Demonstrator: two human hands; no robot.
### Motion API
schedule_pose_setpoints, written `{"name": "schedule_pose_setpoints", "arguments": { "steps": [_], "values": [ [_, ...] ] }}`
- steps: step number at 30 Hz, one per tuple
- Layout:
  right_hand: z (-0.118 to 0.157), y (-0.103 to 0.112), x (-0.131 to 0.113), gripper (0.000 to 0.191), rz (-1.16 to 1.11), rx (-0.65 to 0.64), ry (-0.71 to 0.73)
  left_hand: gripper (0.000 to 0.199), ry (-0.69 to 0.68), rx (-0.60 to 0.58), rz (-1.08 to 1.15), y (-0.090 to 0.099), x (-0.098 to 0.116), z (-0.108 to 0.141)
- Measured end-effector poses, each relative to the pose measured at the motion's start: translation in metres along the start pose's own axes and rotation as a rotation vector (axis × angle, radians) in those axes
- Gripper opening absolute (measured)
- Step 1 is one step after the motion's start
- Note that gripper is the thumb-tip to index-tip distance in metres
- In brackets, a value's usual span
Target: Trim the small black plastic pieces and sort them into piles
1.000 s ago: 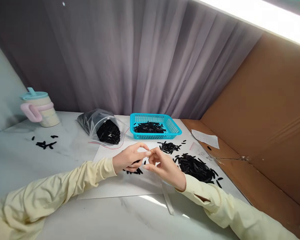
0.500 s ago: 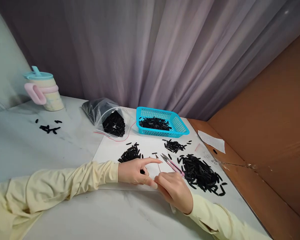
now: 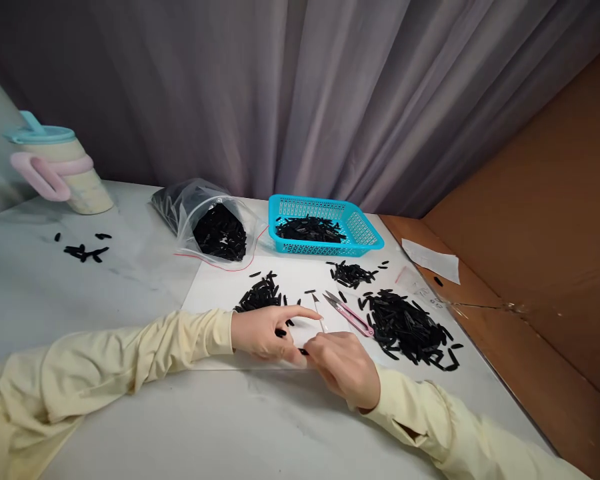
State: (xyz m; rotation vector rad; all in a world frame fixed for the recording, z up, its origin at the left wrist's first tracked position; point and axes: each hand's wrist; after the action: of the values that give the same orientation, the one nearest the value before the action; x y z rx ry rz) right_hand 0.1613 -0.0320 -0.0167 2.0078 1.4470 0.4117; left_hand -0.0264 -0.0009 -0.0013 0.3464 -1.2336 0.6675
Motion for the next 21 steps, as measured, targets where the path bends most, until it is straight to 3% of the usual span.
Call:
{"name": "schedule_pose_setpoints", "arguments": {
  "steps": [4, 6, 13, 21],
  "values": [
    [0.002, 0.004, 0.004, 0.004, -0.015, 0.151, -0.03, 0.049, -0.015, 0.06, 0.137, 0.001, 0.002, 0.001],
    [0.003, 0.004, 0.005, 0.005, -0.012, 0.18, -0.024, 0.039, -0.002, 0.114, 0.12, -0.001, 0.002, 0.002],
    [0.005, 0.001, 0.006, 0.006, 0.003, 0.213, -0.08, 0.031, -0.033, 0.172, 0.07, -0.009, 0.001, 0.006],
    [0.004, 0.001, 0.007, 0.009, -0.012, 0.204, -0.107, 0.025, -0.088, 0.157, 0.103, -0.009, -0.001, 0.007]
  ]
}}
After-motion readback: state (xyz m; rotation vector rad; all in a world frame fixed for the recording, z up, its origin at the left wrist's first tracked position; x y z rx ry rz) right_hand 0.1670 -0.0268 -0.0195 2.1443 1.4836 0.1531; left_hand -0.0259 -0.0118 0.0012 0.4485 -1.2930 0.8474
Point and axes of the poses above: each hand's wrist, its own z-axis away from the middle knuckle, its own y-axis out of the back of the hand, x = y × z, and after that the axes turned 8 degrees about x, right-handed
